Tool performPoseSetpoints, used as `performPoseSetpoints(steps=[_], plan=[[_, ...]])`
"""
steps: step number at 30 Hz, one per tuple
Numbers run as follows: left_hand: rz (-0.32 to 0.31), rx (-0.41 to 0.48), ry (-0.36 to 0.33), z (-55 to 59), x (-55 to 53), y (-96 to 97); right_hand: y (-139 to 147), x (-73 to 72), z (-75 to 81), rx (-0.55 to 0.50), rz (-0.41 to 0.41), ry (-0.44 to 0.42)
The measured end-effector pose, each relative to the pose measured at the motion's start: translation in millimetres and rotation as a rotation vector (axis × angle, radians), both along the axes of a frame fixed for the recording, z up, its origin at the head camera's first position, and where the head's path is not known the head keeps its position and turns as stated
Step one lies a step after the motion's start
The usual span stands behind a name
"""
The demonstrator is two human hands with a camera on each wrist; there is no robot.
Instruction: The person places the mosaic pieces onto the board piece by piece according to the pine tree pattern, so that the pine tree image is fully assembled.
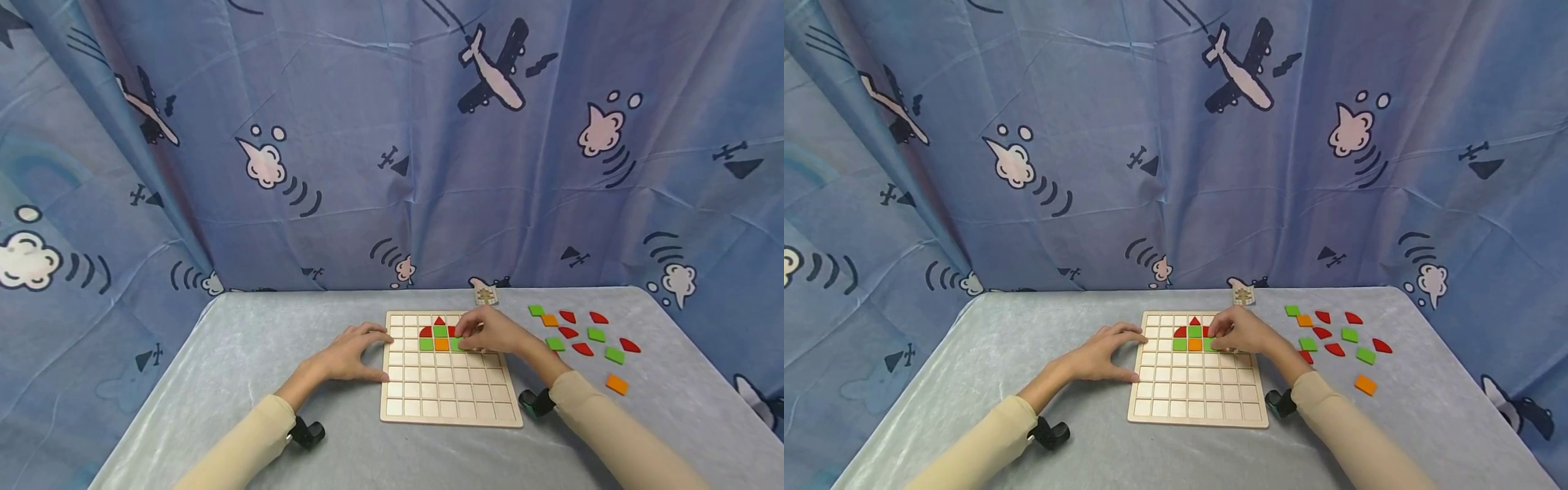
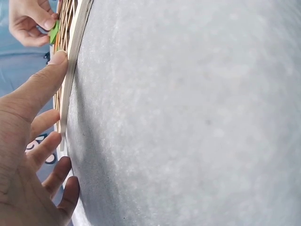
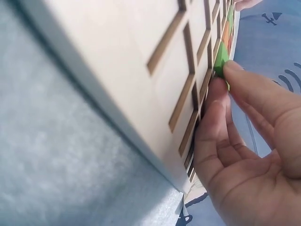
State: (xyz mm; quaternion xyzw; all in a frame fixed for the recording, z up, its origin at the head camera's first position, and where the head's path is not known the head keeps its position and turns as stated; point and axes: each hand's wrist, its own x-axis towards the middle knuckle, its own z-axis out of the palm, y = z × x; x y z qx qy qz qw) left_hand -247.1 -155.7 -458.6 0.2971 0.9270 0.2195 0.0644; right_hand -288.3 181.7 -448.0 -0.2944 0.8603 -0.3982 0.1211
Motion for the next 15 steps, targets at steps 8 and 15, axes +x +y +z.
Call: performPoseSetpoints(steps=[8,15], plan=[[0.004,-0.002,-0.005,1.1,-0.1,0.3,4.6,1.5,3.3,-0.017,0.012,0.011],[0.006,0.001,-0.005,0.4,-0.5,-0.3,22.0,5.8,8.4,0.019,-0.025,0.040]])
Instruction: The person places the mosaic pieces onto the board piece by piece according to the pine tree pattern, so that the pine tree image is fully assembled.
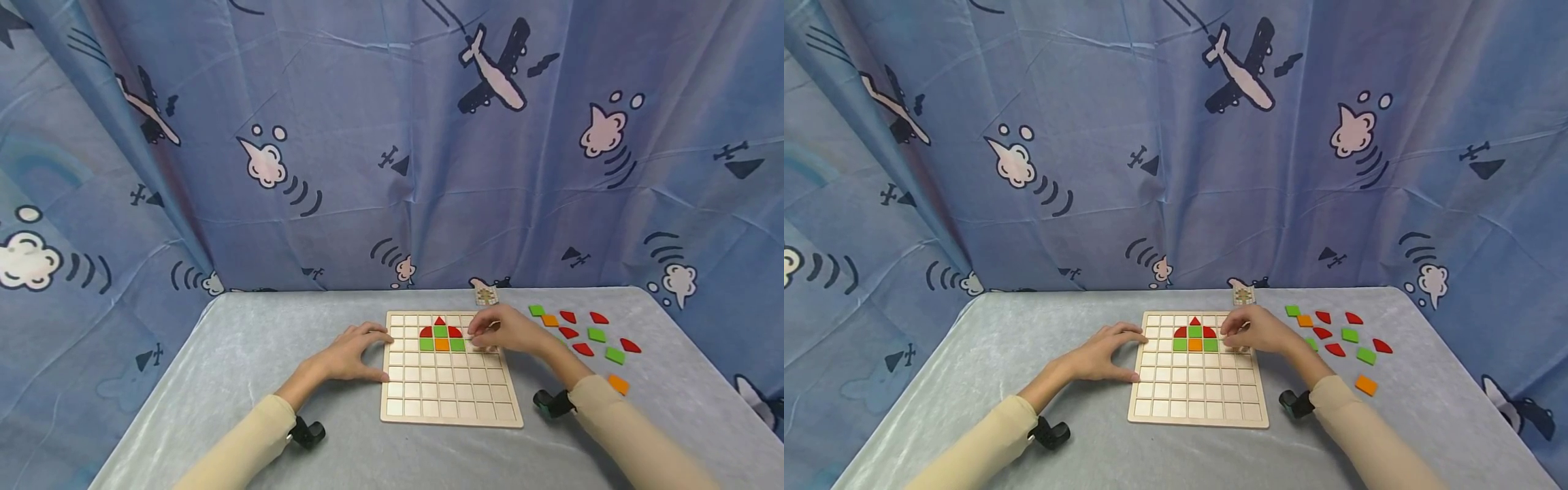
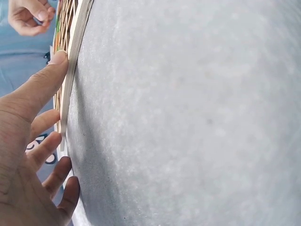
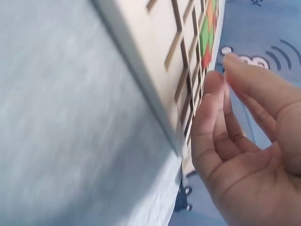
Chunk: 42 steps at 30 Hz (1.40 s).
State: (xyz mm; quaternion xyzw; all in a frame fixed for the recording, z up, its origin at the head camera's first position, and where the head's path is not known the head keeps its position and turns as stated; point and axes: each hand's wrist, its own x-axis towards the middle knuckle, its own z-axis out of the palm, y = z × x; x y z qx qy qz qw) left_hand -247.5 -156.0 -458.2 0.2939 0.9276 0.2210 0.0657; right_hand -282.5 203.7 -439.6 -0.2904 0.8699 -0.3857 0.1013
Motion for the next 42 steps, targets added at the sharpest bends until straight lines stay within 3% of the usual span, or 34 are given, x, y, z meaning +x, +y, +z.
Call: performPoseSetpoints(steps=[5,12,21,30,35,42], plan=[[-0.005,0.005,0.002,-0.4,-0.2,-0.5,21.6,3.3,4.3,0.014,-0.022,-0.011],[-0.007,-0.003,0.012,-1.0,-1.1,-0.7,55.4,10.8,4.5,0.052,-0.124,0.002],[0.004,-0.011,-0.010,-1.0,-0.7,-0.9,88.5,20.0,4.9,0.066,-0.163,-0.018],[0.001,-0.005,-0.006,-1.2,-0.8,-0.3,117.9,26.5,-1.1,0.093,-0.162,-0.014],[0.001,-0.005,-0.008,-0.9,-1.1,-0.4,127.6,25.7,-5.6,0.098,-0.107,0.017],[0.000,-0.009,-0.003,-1.8,-2.0,-1.0,128.6,24.6,-5.9,0.095,-0.073,-0.042]])
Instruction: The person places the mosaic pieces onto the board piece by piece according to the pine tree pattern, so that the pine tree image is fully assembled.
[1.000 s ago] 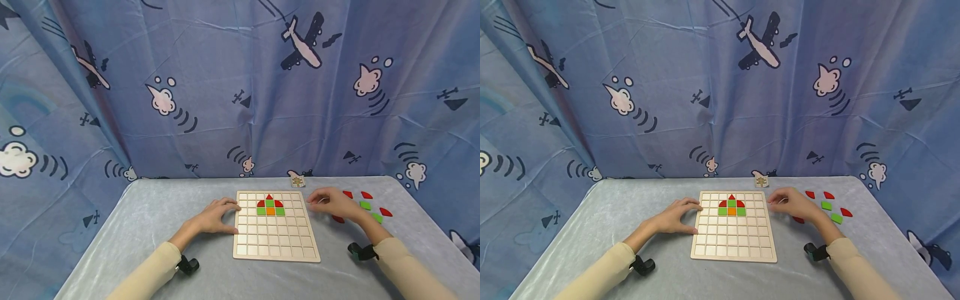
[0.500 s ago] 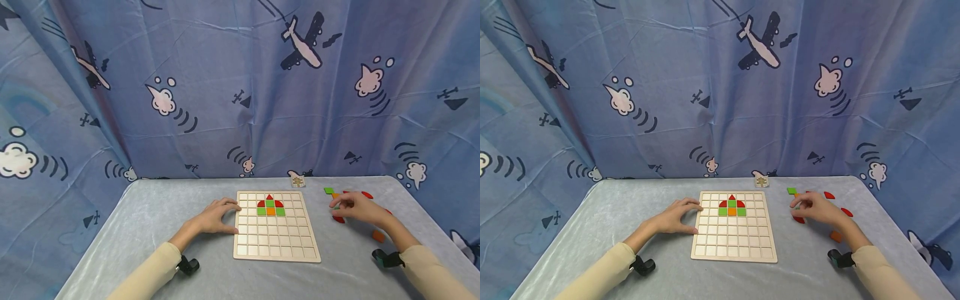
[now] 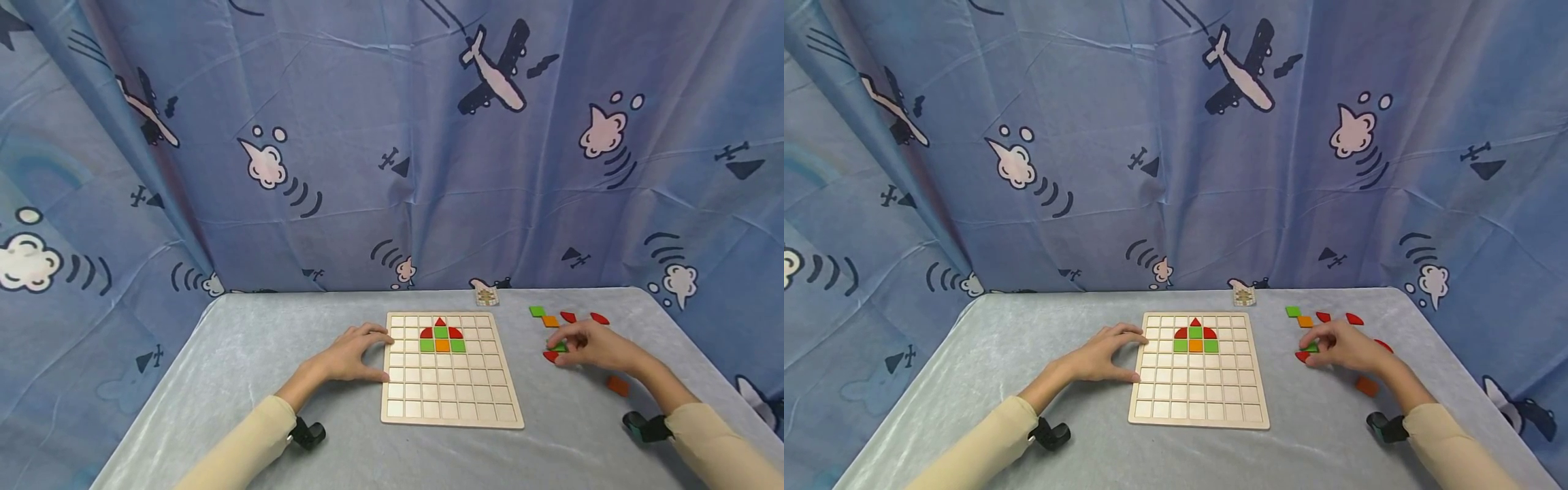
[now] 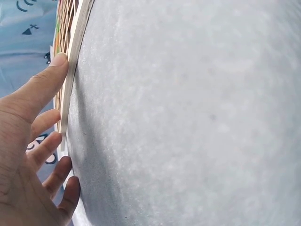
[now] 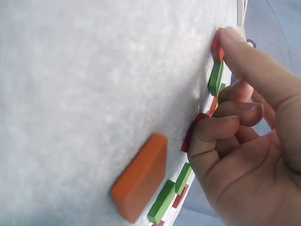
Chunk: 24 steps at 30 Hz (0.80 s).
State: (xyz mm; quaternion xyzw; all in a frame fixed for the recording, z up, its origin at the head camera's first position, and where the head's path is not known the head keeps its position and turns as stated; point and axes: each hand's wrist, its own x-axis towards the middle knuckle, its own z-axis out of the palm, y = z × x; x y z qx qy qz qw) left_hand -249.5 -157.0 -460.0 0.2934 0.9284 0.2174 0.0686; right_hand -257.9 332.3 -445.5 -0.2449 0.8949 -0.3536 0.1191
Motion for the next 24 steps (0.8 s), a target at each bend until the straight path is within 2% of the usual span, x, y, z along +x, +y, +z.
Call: performPoseSetpoints(steps=[6,17,24], plan=[[-0.002,0.001,-0.001,-0.7,0.0,-0.5,-3.8,0.9,2.0,0.034,-0.013,-0.019],[-0.001,-0.008,0.002,-1.1,-0.7,-0.1,-3.5,1.2,1.8,0.012,0.002,-0.077],[0.002,-0.006,0.004,-2.0,-1.3,0.0,-4.2,-1.8,-0.9,-0.005,-0.008,-0.062]])
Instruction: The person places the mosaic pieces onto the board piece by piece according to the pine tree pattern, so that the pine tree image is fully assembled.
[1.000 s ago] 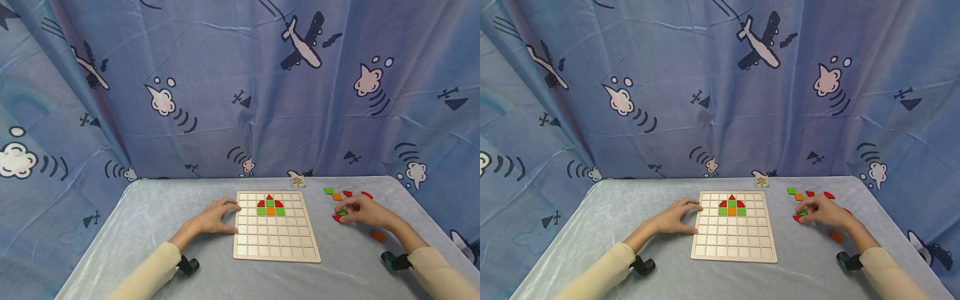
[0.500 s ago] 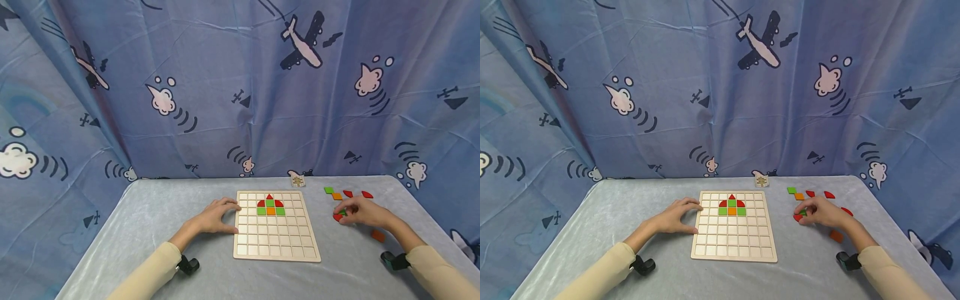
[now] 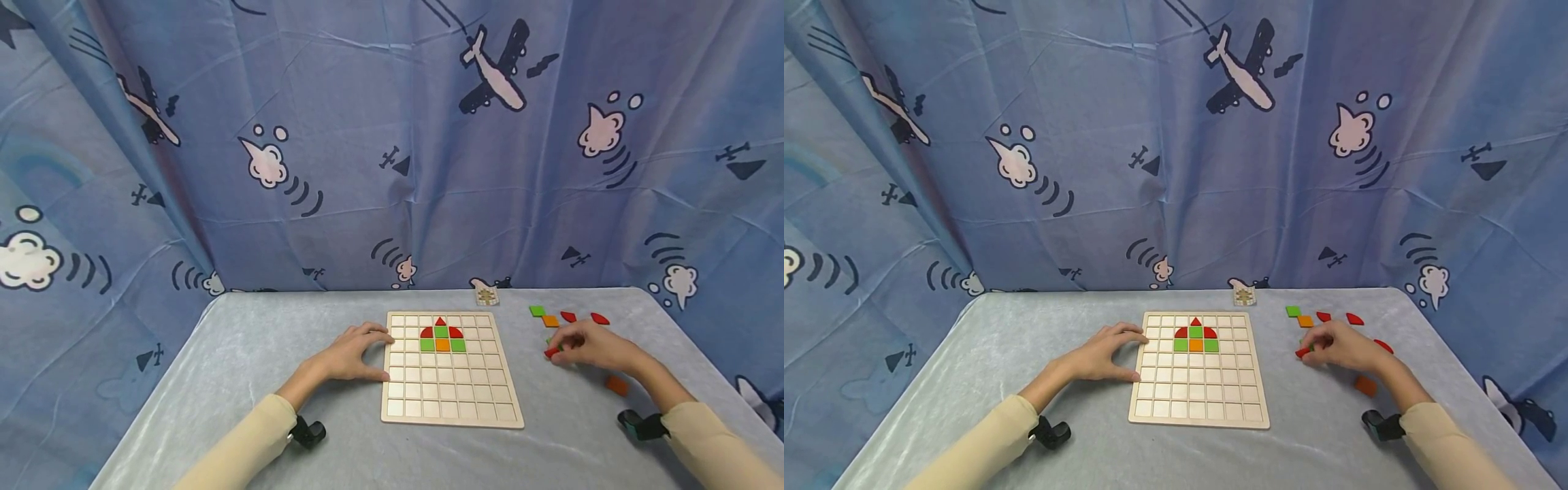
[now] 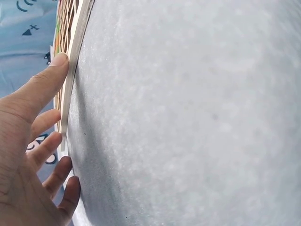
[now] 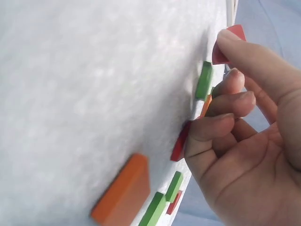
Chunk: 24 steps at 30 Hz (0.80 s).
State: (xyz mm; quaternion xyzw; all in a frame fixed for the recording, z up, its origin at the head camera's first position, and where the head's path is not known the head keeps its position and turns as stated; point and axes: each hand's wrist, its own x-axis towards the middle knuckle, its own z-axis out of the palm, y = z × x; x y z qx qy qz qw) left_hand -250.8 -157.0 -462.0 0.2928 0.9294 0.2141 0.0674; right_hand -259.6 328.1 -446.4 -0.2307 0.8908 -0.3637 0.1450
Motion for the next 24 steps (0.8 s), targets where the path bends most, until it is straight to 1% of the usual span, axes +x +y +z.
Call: performPoseSetpoints(steps=[6,12,16,19,24], plan=[[0.002,-0.008,-0.002,1.2,0.3,0.0,-6.4,-2.3,2.0,-0.003,-0.035,0.051],[-0.001,0.003,-0.001,2.2,1.1,0.1,-15.5,-3.9,5.2,-0.004,-0.073,0.061],[-0.001,0.009,-0.004,2.5,1.4,0.1,-21.5,-5.7,6.8,-0.010,-0.071,0.089],[-0.001,0.007,-0.001,2.3,1.1,0.0,-25.7,-7.4,7.3,-0.015,-0.061,0.092],[0.003,-0.004,-0.011,2.0,0.4,0.0,-32.4,-10.9,8.3,-0.008,-0.077,0.069]])
